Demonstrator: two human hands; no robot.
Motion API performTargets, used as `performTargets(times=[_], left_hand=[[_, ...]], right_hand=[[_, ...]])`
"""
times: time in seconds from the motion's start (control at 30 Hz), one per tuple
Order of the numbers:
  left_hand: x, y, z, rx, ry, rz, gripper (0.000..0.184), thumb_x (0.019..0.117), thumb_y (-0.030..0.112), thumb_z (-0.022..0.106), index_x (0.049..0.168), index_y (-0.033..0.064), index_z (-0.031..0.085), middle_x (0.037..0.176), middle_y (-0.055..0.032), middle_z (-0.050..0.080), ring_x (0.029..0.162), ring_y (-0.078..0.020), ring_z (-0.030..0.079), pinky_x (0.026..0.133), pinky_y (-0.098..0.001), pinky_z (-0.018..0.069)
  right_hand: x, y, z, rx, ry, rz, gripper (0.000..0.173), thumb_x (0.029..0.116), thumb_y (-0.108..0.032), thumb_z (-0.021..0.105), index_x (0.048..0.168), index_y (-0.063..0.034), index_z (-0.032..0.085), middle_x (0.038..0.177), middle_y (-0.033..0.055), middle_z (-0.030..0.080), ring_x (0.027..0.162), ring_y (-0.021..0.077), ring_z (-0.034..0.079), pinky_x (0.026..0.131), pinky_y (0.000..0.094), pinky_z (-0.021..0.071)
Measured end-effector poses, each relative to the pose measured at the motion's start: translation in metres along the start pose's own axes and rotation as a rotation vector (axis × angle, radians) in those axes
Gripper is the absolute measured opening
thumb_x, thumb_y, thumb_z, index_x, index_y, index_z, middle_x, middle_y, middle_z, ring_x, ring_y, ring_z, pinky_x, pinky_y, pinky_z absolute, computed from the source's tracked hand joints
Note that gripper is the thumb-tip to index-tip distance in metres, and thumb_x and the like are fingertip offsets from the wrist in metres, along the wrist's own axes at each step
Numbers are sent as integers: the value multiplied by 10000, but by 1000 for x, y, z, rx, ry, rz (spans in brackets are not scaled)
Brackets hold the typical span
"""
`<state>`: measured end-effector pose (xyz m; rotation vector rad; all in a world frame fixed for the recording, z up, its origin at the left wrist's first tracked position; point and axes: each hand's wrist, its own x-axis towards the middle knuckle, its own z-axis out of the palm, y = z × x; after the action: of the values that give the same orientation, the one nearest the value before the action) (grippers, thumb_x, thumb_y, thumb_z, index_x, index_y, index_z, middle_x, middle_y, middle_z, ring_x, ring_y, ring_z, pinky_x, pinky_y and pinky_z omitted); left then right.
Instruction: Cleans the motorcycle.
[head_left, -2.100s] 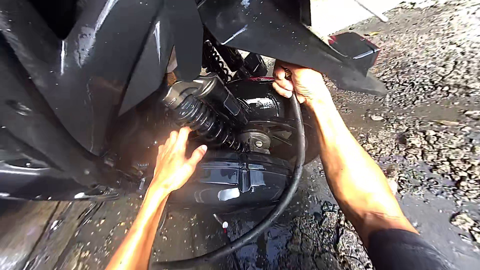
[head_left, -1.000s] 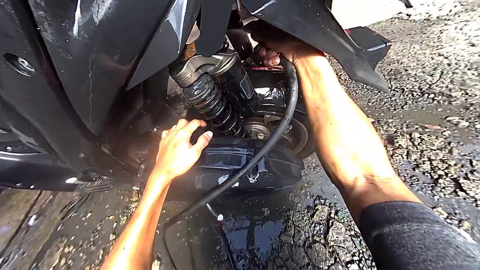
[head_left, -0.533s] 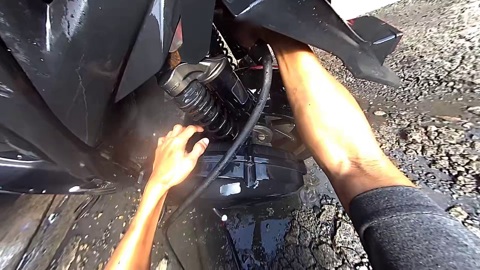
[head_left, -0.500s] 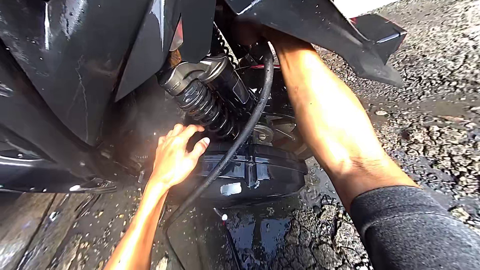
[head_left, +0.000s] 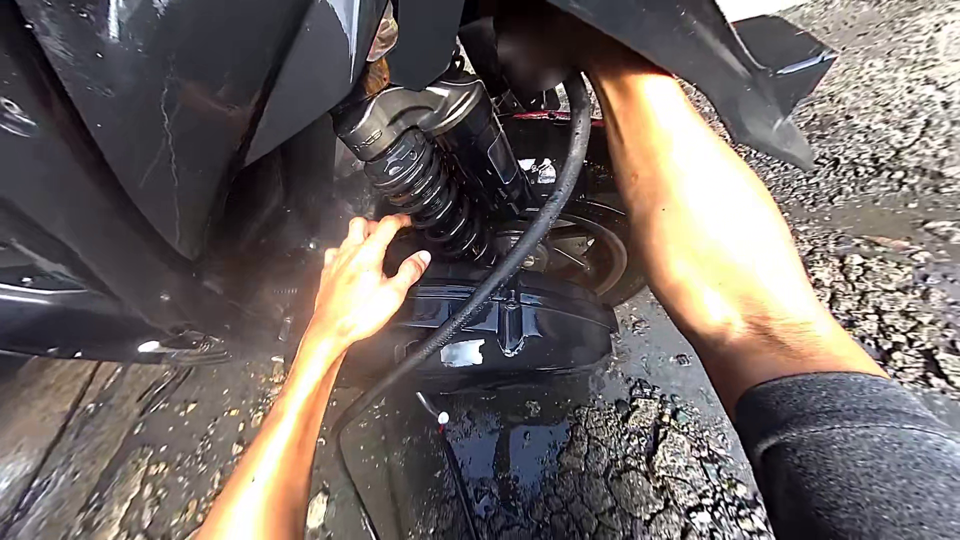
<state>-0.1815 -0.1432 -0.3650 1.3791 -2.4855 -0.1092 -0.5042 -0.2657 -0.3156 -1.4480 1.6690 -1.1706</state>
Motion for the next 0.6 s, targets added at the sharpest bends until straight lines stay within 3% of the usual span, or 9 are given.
performTargets(times=[0.07, 0.1, 0.2, 0.3, 0.4, 0.47, 0.5, 0.6], left_hand=[[-2, 3, -1, 2, 3, -31, 623, 1018, 556, 464, 1503, 166, 489, 1416, -214, 517, 1230, -441, 549, 920, -711, 390], [-3, 3, -1, 5, 1, -37, 656, 1023, 574, 446, 1536, 165, 447, 1466, -211, 497, 1278, -444, 531, 961, -723, 372], [1, 3, 0, 10, -12, -33, 690, 1023, 598, 417, 1564, 169, 407, 1505, -203, 490, 1359, -422, 492, 1038, -723, 328], [2, 0, 1, 16, -12, -18, 654, 1015, 606, 412, 1540, 216, 439, 1416, -194, 550, 1306, -407, 529, 997, -709, 358], [3, -3, 0, 18, -32, -29, 649, 1010, 617, 412, 1515, 214, 466, 1383, -183, 572, 1295, -402, 537, 1001, -705, 367], [5, -4, -1, 17, -54, -43, 670, 994, 633, 402, 1502, 204, 481, 1368, -177, 580, 1289, -404, 536, 991, -706, 372], [6, -4, 0, 18, -61, -44, 684, 987, 641, 401, 1496, 192, 488, 1370, -178, 581, 1294, -406, 534, 994, -709, 370], [7, -6, -1, 8, -77, -66, 697, 982, 636, 418, 1490, 165, 498, 1404, -182, 572, 1330, -411, 514, 1020, -719, 351]], right_hand=[[-18, 3, -2, -30, -27, -8, 315, 1097, -253, 473, 1380, -161, 575, 681, -35, 444, 423, 21, 346, 393, 169, 320], [-24, 8, -3, -54, -32, -27, 341, 1098, -231, 462, 1420, -166, 557, 673, -30, 447, 412, 19, 344, 380, 168, 315], [-39, 19, -10, -48, -61, -28, 322, 1103, -186, 435, 1399, -133, 551, 658, -32, 410, 406, 23, 311, 377, 179, 300], [-40, 35, -15, 99, -139, 0, 329, 1102, -213, 445, 1407, -171, 563, 584, -57, 394, 351, 8, 301, 329, 164, 295], [-35, 45, -19, 183, -169, -1, 254, 1107, -240, 443, 1316, -159, 562, 565, -70, 372, 349, -6, 295, 328, 147, 292], [-33, 46, -15, 236, -145, 30, 156, 1100, -257, 474, 1099, -136, 574, 539, -86, 370, 349, -15, 304, 337, 139, 302], [-30, 50, -14, 257, -130, 33, 214, 1093, -270, 495, 931, -136, 536, 513, -97, 381, 341, -23, 316, 339, 136, 313], [-12, 61, -9, 300, -181, -44, 308, 1099, -324, 481, 857, -136, 515, 507, -106, 390, 343, -31, 340, 350, 127, 342]])
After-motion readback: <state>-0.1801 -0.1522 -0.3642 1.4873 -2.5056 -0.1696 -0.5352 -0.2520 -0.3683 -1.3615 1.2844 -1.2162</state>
